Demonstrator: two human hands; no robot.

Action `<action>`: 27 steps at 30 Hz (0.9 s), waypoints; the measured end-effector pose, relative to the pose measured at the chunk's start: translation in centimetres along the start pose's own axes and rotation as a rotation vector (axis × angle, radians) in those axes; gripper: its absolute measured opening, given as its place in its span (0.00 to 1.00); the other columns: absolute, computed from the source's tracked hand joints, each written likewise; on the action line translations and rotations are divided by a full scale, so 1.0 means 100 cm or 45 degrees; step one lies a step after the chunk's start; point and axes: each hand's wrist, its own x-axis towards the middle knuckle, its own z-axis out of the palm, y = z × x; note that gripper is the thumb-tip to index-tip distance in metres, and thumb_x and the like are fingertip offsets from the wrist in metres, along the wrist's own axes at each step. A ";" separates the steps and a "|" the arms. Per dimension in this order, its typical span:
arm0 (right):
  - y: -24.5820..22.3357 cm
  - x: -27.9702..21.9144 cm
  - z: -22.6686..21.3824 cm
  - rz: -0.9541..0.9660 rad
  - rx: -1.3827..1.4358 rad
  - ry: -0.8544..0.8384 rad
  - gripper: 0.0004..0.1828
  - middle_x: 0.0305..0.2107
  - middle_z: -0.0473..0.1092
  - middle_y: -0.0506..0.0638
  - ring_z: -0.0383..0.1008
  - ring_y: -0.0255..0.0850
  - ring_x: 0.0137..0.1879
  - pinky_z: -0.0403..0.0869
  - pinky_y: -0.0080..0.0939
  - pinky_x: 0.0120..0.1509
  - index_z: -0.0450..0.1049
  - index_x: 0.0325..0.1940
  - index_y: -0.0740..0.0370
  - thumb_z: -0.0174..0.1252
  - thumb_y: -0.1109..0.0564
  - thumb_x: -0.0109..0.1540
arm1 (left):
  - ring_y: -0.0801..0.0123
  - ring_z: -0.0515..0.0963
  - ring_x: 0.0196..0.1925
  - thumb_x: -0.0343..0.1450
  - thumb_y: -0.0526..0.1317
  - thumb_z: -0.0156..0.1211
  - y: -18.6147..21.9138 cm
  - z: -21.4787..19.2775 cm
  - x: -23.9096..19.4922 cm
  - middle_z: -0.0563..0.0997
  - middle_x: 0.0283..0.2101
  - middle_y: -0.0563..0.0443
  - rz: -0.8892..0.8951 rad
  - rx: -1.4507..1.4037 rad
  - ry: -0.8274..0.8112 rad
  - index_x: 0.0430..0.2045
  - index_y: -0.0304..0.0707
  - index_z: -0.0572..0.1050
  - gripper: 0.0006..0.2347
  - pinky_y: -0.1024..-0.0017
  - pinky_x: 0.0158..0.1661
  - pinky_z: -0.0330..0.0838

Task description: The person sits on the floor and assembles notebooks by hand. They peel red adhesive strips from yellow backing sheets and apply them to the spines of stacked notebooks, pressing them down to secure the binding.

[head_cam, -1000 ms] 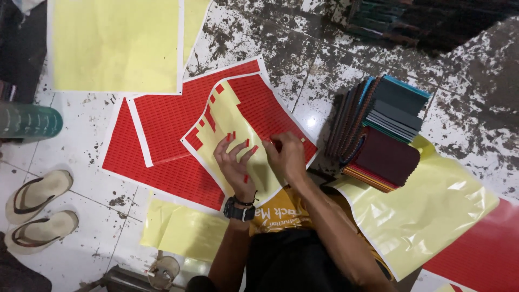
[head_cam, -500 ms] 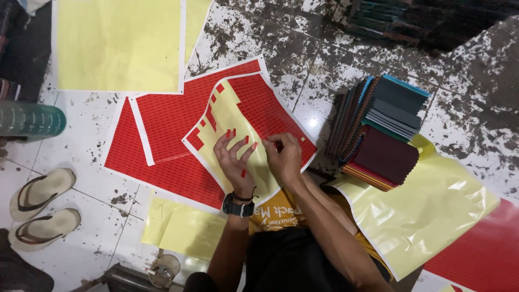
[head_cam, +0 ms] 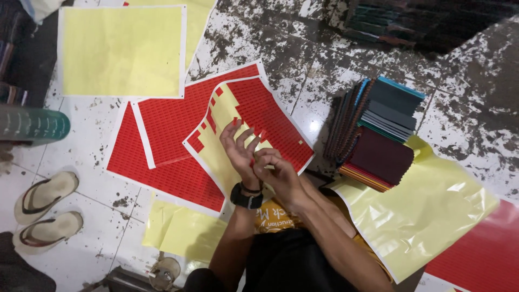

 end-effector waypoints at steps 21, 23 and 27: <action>-0.212 -0.001 -0.147 -0.748 -1.156 0.281 0.04 0.26 0.77 0.58 0.78 0.51 0.29 0.76 0.45 0.34 0.81 0.40 0.65 0.66 0.64 0.61 | 0.45 0.74 0.58 0.78 0.44 0.39 0.043 0.153 -0.037 0.75 0.54 0.35 0.320 0.535 -1.236 0.32 0.34 0.77 0.17 0.55 0.59 0.64; -0.214 -0.003 -0.153 -0.716 -1.141 0.294 0.04 0.26 0.76 0.58 0.77 0.50 0.28 0.75 0.45 0.33 0.81 0.39 0.65 0.65 0.64 0.61 | 0.43 0.74 0.58 0.78 0.45 0.38 0.034 0.157 -0.040 0.74 0.53 0.34 0.303 0.535 -1.249 0.32 0.33 0.77 0.18 0.53 0.59 0.63; -0.213 -0.002 -0.163 -0.646 -1.083 0.301 0.03 0.24 0.76 0.57 0.76 0.46 0.27 0.74 0.45 0.32 0.81 0.38 0.65 0.65 0.64 0.61 | 0.40 0.73 0.60 0.79 0.45 0.38 0.026 0.162 -0.043 0.74 0.54 0.34 0.266 0.562 -1.287 0.32 0.33 0.77 0.19 0.51 0.59 0.62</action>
